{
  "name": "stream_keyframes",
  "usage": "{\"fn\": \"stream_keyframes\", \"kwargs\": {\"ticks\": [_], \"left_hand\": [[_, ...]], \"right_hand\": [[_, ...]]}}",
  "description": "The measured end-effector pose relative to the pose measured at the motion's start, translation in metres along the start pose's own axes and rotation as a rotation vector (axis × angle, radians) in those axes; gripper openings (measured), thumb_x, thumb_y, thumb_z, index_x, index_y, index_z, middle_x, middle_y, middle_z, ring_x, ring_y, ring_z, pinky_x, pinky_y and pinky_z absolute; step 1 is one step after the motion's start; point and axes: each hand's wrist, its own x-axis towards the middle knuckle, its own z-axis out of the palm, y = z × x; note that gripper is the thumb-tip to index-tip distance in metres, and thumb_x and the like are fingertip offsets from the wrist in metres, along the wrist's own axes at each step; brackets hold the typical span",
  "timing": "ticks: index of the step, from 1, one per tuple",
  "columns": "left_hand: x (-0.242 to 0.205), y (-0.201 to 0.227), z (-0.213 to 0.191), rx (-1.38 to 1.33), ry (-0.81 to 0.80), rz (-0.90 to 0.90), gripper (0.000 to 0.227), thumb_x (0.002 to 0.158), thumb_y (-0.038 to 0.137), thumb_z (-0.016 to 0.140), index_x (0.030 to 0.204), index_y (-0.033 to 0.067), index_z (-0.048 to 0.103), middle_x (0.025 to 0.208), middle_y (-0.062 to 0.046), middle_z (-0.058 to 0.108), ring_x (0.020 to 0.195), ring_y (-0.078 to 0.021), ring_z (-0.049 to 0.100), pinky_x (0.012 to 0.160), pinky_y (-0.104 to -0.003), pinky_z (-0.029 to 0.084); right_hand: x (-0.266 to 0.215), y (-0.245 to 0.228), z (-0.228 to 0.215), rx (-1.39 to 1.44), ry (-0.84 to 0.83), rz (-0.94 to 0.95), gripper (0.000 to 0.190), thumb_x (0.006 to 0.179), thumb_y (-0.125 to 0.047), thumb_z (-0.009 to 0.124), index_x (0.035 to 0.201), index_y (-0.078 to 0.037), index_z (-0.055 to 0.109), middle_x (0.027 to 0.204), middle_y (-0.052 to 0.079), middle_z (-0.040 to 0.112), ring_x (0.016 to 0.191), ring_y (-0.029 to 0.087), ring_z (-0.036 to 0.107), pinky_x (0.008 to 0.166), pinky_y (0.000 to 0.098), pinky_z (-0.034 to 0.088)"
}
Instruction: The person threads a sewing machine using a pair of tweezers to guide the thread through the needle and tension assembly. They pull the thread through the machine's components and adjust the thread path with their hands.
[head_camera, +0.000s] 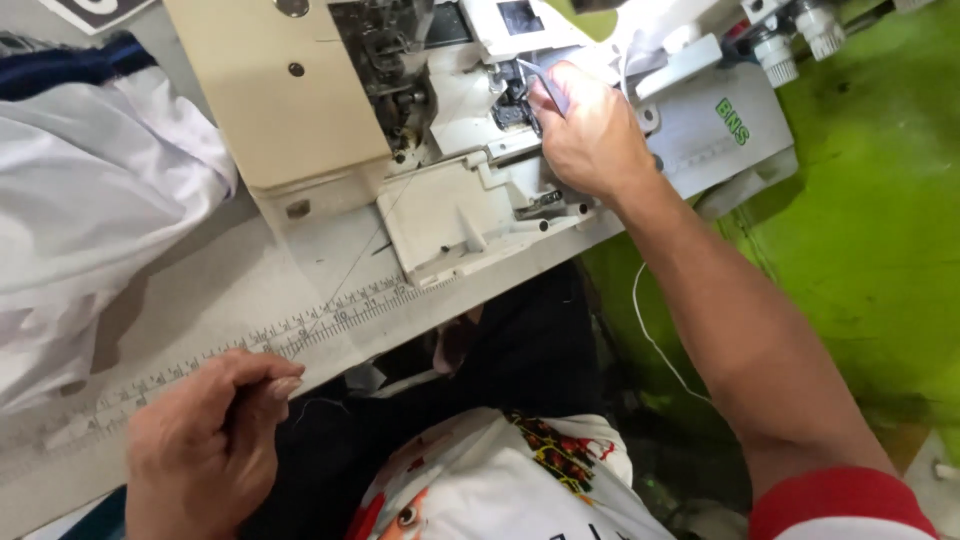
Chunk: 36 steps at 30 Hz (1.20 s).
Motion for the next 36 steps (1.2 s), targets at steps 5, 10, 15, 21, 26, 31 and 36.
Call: {"fn": "stream_keyframes", "kwargs": {"ticks": [5, 10, 15, 21, 26, 31, 36], "left_hand": [[0.002, 0.007, -0.001, 0.012, 0.015, -0.073, 0.007, 0.099, 0.014, 0.066, 0.094, 0.0129, 0.071, 0.073, 0.001, 0.067, 0.058, -0.0105, 0.061, 0.058, -0.026, 0.045], [-0.003, 0.015, 0.004, 0.009, 0.068, -0.131, 0.006, 0.102, 0.004, 0.067, 0.097, 0.0052, 0.070, 0.082, -0.006, 0.069, 0.064, -0.0130, 0.063, 0.064, -0.026, 0.048], [-0.006, 0.017, 0.012, 0.019, 0.150, -0.196, 0.009, 0.114, -0.009, 0.066, 0.106, -0.0081, 0.068, 0.100, -0.018, 0.069, 0.084, -0.0215, 0.063, 0.077, -0.031, 0.050], [-0.002, 0.020, 0.023, -0.147, 0.219, -0.381, 0.014, 0.111, -0.009, 0.049, 0.100, -0.0039, 0.055, 0.075, -0.012, 0.054, 0.068, -0.0165, 0.050, 0.065, -0.026, 0.039], [-0.003, 0.025, 0.034, -0.159, 0.331, -0.442, 0.013, 0.116, -0.004, 0.048, 0.106, -0.0012, 0.055, 0.072, -0.013, 0.050, 0.066, -0.0155, 0.048, 0.059, -0.025, 0.035], [0.014, 0.062, 0.046, 0.383, 0.256, -0.589, 0.021, 0.111, 0.003, 0.060, 0.092, 0.0064, 0.066, 0.076, -0.002, 0.060, 0.070, -0.0116, 0.052, 0.069, -0.027, 0.043], [0.023, 0.046, 0.058, 0.153, 0.417, -0.566, 0.011, 0.117, 0.005, 0.056, 0.108, 0.0037, 0.062, 0.079, -0.006, 0.059, 0.065, -0.0098, 0.051, 0.057, -0.021, 0.041]], "right_hand": [[-0.024, 0.007, -0.013, 0.265, -0.024, -0.058, 0.023, 0.101, -0.028, 0.052, 0.114, -0.009, 0.055, 0.107, 0.008, 0.063, 0.091, 0.016, 0.063, 0.074, 0.0318, 0.054], [-0.042, 0.059, -0.010, 0.257, 0.147, -0.469, 0.019, 0.099, -0.014, 0.062, 0.111, -0.005, 0.073, 0.096, 0.011, 0.073, 0.085, 0.020, 0.067, 0.074, 0.0394, 0.057], [-0.084, 0.075, 0.007, 0.189, 0.314, -0.545, 0.030, 0.109, -0.030, 0.051, 0.092, -0.013, 0.068, 0.076, 0.000, 0.061, 0.066, 0.014, 0.054, 0.058, 0.0288, 0.041], [-0.142, 0.068, 0.094, 0.744, -0.045, -0.997, 0.005, 0.094, -0.012, 0.070, 0.097, -0.008, 0.071, 0.085, 0.007, 0.073, 0.065, 0.020, 0.070, 0.056, 0.0322, 0.055], [-0.109, 0.095, 0.244, 0.484, -0.460, -0.767, 0.014, 0.089, -0.028, 0.062, 0.093, -0.020, 0.072, 0.090, 0.007, 0.076, 0.087, 0.035, 0.072, 0.072, 0.0477, 0.051], [-0.060, 0.110, 0.300, 0.272, -0.829, -0.654, 0.026, 0.091, -0.035, 0.062, 0.087, -0.010, 0.066, 0.093, 0.016, 0.071, 0.089, 0.038, 0.067, 0.072, 0.0483, 0.047], [-0.043, 0.106, 0.301, 0.467, -0.735, -0.528, 0.057, 0.093, -0.044, 0.054, 0.142, -0.015, 0.051, 0.150, 0.014, 0.049, 0.135, 0.042, 0.045, 0.103, 0.0488, 0.041]]}}
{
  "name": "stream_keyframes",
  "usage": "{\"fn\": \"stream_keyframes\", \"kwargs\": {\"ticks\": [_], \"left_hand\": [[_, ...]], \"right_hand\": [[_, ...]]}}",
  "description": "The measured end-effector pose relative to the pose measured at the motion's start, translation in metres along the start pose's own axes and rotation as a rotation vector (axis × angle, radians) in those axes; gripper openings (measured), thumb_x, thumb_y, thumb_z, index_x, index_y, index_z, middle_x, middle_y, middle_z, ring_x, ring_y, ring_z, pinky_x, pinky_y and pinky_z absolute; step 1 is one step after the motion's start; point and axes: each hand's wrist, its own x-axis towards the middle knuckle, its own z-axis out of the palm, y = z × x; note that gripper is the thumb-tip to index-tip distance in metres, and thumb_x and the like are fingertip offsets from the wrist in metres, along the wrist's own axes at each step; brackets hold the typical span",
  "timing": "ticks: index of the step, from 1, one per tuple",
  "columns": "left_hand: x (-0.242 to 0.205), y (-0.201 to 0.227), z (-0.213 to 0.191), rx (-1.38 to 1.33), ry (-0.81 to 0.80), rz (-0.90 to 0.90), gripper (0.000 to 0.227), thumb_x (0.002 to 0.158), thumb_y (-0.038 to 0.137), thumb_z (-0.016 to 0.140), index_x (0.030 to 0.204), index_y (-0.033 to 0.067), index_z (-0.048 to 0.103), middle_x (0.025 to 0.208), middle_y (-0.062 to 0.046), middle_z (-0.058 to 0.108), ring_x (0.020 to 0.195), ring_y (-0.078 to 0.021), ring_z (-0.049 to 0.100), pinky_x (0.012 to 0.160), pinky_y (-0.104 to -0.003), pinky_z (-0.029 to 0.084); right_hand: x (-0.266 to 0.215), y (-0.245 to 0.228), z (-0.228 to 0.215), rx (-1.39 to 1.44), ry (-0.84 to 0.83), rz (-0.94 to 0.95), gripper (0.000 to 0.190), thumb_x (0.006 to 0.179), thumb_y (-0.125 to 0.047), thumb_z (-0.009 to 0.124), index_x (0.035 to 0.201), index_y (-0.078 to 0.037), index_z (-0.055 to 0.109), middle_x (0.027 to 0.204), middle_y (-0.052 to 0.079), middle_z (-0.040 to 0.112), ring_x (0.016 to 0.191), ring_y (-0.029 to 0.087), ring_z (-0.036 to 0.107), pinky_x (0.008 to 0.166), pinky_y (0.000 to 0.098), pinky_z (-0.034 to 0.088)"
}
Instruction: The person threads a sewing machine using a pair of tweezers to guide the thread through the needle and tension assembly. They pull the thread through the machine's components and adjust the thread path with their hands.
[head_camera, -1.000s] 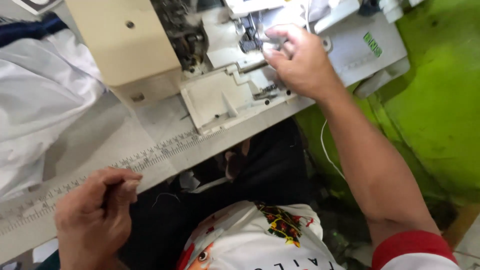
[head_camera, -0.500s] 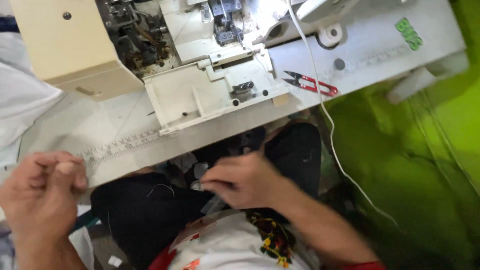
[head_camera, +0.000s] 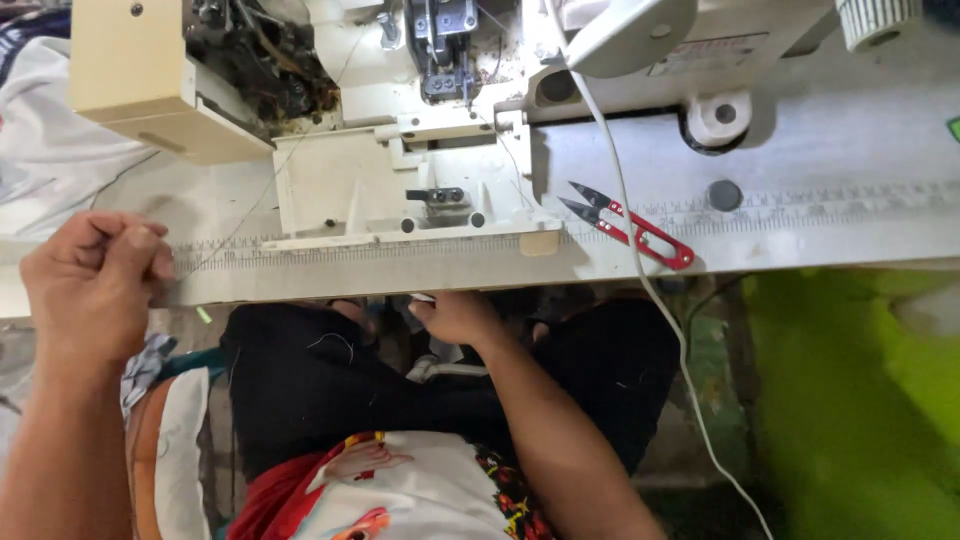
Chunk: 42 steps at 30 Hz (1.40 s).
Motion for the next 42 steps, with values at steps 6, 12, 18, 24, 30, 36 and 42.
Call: {"fn": "stream_keyframes", "kwargs": {"ticks": [6, 12, 18, 24, 30, 36, 42], "left_hand": [[0.002, -0.006, 0.007, -0.163, 0.057, 0.038, 0.011, 0.110, 0.002, 0.054, 0.100, 0.0068, 0.057, 0.073, -0.008, 0.053, 0.054, -0.0090, 0.038, 0.049, -0.021, 0.027], [0.000, 0.004, 0.009, -0.081, 0.047, 0.015, 0.013, 0.113, 0.005, 0.053, 0.102, 0.0071, 0.057, 0.076, -0.007, 0.055, 0.051, -0.0092, 0.035, 0.047, -0.024, 0.026], [-0.002, 0.012, 0.010, -0.146, 0.065, -0.011, 0.011, 0.104, 0.002, 0.054, 0.096, 0.0081, 0.057, 0.074, -0.006, 0.054, 0.049, -0.0091, 0.031, 0.046, -0.024, 0.024], [-0.019, 0.064, 0.028, -0.035, 0.006, 0.086, 0.017, 0.111, 0.004, 0.063, 0.095, 0.0074, 0.062, 0.071, -0.004, 0.058, 0.058, -0.0090, 0.049, 0.053, -0.021, 0.039], [-0.022, 0.121, 0.037, -0.239, -0.154, 0.316, 0.020, 0.111, -0.010, 0.053, 0.098, 0.0048, 0.058, 0.079, -0.008, 0.062, 0.053, -0.0079, 0.040, 0.047, -0.022, 0.033], [-0.013, 0.138, 0.061, -0.323, -0.253, 0.414, 0.015, 0.108, -0.005, 0.053, 0.100, 0.0040, 0.062, 0.096, -0.011, 0.073, 0.059, -0.0092, 0.061, 0.050, -0.018, 0.053], [-0.011, 0.152, 0.069, -0.555, -0.293, 0.344, 0.011, 0.105, -0.001, 0.055, 0.098, 0.0038, 0.063, 0.094, -0.012, 0.074, 0.067, -0.0124, 0.066, 0.056, -0.022, 0.059]], "right_hand": [[-0.001, 0.000, -0.004, -0.057, -0.070, -0.043, 0.030, 0.093, -0.042, 0.056, 0.088, -0.014, 0.066, 0.095, 0.014, 0.071, 0.094, 0.037, 0.066, 0.075, 0.0468, 0.047], [-0.007, -0.003, -0.019, 0.067, -0.125, -0.051, 0.049, 0.094, -0.038, 0.056, 0.138, -0.018, 0.061, 0.142, 0.004, 0.061, 0.131, 0.032, 0.053, 0.106, 0.0433, 0.043], [-0.006, 0.000, -0.021, -0.041, -0.108, -0.079, 0.033, 0.097, -0.039, 0.057, 0.081, -0.011, 0.064, 0.088, 0.010, 0.068, 0.086, 0.032, 0.064, 0.069, 0.0457, 0.045], [-0.013, -0.007, -0.026, -0.077, -0.138, -0.108, 0.030, 0.095, -0.043, 0.058, 0.081, -0.018, 0.069, 0.083, 0.005, 0.071, 0.086, 0.023, 0.066, 0.072, 0.0373, 0.045], [-0.072, -0.037, -0.025, 0.083, -0.237, -0.143, 0.034, 0.103, -0.040, 0.050, 0.087, -0.015, 0.069, 0.076, 0.004, 0.067, 0.072, 0.016, 0.061, 0.068, 0.0358, 0.044], [-0.187, -0.122, -0.097, 0.673, -0.092, -0.528, 0.025, 0.102, -0.011, 0.051, 0.114, 0.002, 0.069, 0.076, 0.007, 0.068, 0.057, 0.012, 0.065, 0.059, 0.0228, 0.054], [-0.212, -0.155, -0.168, 0.609, 0.395, -0.628, 0.015, 0.103, 0.000, 0.045, 0.105, 0.005, 0.058, 0.073, 0.018, 0.072, 0.044, 0.019, 0.063, 0.047, 0.0250, 0.055]]}}
